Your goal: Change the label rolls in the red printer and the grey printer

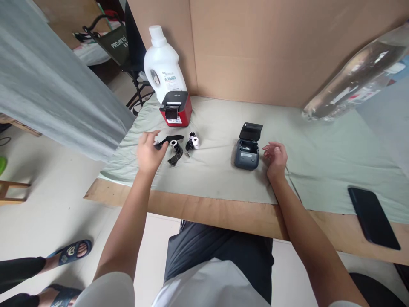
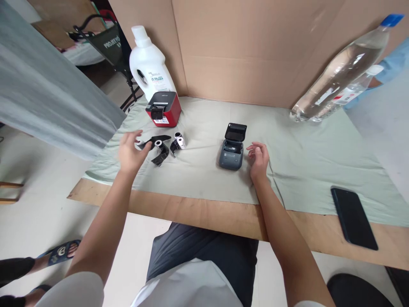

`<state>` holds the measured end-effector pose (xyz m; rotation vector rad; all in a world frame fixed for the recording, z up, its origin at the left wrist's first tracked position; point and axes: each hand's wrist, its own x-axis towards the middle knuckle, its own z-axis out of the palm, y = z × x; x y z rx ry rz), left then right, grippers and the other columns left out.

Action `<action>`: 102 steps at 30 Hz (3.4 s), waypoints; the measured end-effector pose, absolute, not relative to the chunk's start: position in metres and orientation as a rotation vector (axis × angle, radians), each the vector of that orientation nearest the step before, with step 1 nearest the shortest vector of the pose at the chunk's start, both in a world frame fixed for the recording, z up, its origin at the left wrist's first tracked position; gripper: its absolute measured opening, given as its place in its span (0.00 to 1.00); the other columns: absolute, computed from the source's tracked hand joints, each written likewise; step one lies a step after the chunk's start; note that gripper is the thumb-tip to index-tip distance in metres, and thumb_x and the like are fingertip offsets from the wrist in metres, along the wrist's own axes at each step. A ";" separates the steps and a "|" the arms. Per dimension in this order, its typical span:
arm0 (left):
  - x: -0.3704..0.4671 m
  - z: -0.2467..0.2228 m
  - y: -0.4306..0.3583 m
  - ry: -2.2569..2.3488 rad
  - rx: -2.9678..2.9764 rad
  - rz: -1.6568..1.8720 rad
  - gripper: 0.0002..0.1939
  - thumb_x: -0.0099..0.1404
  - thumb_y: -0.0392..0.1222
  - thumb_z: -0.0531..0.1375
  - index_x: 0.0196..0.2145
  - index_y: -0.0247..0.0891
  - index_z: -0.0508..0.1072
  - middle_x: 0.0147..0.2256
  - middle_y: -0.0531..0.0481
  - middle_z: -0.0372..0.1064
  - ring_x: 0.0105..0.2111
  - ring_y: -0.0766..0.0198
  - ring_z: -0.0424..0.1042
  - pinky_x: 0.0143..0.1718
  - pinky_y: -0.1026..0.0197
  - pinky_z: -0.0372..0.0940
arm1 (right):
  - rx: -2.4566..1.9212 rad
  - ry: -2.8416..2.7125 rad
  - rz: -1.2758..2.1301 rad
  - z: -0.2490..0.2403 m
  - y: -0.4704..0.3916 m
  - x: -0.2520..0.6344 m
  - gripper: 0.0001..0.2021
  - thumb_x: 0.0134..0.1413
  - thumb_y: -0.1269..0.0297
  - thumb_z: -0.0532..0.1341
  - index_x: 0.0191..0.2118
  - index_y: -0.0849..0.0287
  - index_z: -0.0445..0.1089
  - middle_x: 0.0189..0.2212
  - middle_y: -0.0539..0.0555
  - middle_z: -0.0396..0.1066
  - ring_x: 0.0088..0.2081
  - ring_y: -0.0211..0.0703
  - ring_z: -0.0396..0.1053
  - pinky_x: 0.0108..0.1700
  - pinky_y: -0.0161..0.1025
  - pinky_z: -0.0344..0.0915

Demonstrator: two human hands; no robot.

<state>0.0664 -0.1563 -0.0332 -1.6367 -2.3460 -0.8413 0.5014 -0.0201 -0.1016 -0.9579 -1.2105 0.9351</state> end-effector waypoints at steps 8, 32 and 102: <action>0.081 -0.005 -0.116 -2.272 -2.095 -0.078 0.18 0.64 0.38 0.62 0.51 0.41 0.83 0.47 0.40 0.81 0.55 0.40 0.69 0.51 0.46 0.66 | -1.010 -1.246 0.901 -0.098 -0.022 0.501 0.19 0.61 0.42 0.58 0.44 0.52 0.69 0.34 0.51 0.74 0.29 0.38 0.66 0.32 0.37 0.61; 0.240 -0.026 -0.138 -1.331 -2.723 -2.200 0.09 0.65 0.36 0.67 0.43 0.42 0.83 0.47 0.44 0.81 0.30 0.68 0.70 0.29 0.64 0.62 | -0.827 -1.776 0.960 -0.046 -0.094 0.467 0.17 0.68 0.46 0.58 0.43 0.52 0.77 0.36 0.53 0.78 0.36 0.46 0.74 0.40 0.45 0.71; 0.355 -0.054 -0.118 -3.176 -1.830 -2.730 0.17 0.71 0.43 0.61 0.25 0.34 0.75 0.15 0.53 0.65 0.16 0.73 0.57 0.23 0.65 0.50 | -1.279 -2.112 0.308 -0.031 0.018 0.467 0.12 0.61 0.69 0.58 0.49 0.54 0.63 0.49 0.62 0.67 0.51 0.58 0.66 0.57 0.54 0.65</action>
